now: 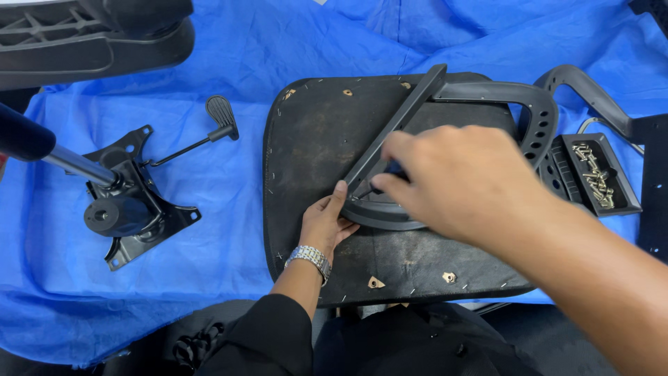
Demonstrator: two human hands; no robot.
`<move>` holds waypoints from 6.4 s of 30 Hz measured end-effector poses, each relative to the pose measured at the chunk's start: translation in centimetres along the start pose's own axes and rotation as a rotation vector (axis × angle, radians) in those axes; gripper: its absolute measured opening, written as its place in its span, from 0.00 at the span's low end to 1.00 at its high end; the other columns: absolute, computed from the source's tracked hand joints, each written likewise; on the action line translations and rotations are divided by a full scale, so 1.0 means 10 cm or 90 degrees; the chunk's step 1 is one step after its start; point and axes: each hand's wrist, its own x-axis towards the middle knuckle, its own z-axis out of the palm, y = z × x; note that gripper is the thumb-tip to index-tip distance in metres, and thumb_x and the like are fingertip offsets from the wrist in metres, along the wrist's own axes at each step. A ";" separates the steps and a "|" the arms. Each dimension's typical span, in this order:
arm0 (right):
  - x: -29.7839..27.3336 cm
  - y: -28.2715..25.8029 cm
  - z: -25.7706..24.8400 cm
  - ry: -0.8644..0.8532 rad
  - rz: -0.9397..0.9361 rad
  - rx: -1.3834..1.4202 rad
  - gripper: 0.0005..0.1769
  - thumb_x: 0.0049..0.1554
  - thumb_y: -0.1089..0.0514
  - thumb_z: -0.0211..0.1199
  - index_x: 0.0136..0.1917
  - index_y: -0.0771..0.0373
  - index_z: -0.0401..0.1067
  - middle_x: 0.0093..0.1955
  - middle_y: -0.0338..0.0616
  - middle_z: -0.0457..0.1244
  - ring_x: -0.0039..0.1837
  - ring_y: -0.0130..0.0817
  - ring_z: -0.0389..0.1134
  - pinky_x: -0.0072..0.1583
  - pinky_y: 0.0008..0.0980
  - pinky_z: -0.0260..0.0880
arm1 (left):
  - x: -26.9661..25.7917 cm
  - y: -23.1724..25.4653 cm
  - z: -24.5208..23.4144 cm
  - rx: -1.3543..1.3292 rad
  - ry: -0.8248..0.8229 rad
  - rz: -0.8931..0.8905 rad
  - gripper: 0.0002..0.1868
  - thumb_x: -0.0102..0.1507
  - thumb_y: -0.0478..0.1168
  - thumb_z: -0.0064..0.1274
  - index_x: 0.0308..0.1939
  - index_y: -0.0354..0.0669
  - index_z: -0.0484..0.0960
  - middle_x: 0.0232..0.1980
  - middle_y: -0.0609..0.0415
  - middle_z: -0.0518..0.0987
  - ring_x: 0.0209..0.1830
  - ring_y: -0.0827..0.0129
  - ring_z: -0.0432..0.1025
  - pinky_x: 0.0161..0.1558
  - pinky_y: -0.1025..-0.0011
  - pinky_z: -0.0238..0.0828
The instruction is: The person assembles a chair by attaching a black plastic frame to the underside of a seat cushion using a screwdriver and screws. They align the frame, insert screws, and tighten them to secure the frame to the seat.
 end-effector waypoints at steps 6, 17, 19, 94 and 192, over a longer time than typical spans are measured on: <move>-0.33 0.79 0.02 0.003 0.226 0.179 0.24 0.56 0.42 0.64 0.63 0.47 0.78 0.36 0.49 0.71 0.42 0.45 0.74 0.48 0.43 0.72 | -0.01 -0.14 0.19 0.131 0.150 0.103 0.16 0.64 0.41 0.51 0.47 0.33 0.87 0.39 0.47 0.85 0.41 0.62 0.79 0.49 0.58 0.76; -0.88 2.20 0.82 0.045 0.449 0.547 0.20 0.60 0.57 0.62 0.66 0.60 0.77 0.42 0.46 0.69 0.42 0.32 0.67 0.46 0.31 0.68 | 0.44 0.77 -0.72 0.507 0.322 0.286 0.20 0.61 0.43 0.62 0.53 0.38 0.77 0.49 0.46 0.83 0.50 0.57 0.79 0.56 0.55 0.74; -0.89 2.27 0.97 0.047 0.487 0.618 0.21 0.61 0.57 0.61 0.67 0.60 0.75 0.42 0.47 0.69 0.43 0.30 0.68 0.47 0.30 0.68 | 0.34 0.74 -0.49 0.651 0.486 0.459 0.24 0.57 0.45 0.65 0.55 0.45 0.79 0.55 0.43 0.78 0.55 0.46 0.70 0.51 0.46 0.65; -0.85 4.86 3.80 0.245 0.251 0.235 0.09 0.66 0.63 0.67 0.50 0.73 0.75 0.34 0.58 0.67 0.34 0.41 0.69 0.39 0.35 0.69 | 0.06 -0.35 1.45 0.608 0.128 0.120 0.32 0.54 0.53 0.66 0.60 0.51 0.77 0.51 0.50 0.78 0.48 0.62 0.77 0.48 0.63 0.78; 0.90 0.76 1.45 -0.516 -0.075 0.191 0.07 0.50 0.54 0.67 0.43 0.52 0.82 0.38 0.38 0.73 0.46 0.37 0.74 0.52 0.40 0.70 | -0.08 0.58 0.48 1.080 -0.239 0.070 0.27 0.62 0.47 0.58 0.66 0.73 0.74 0.69 0.52 0.70 0.73 0.55 0.60 0.72 0.49 0.53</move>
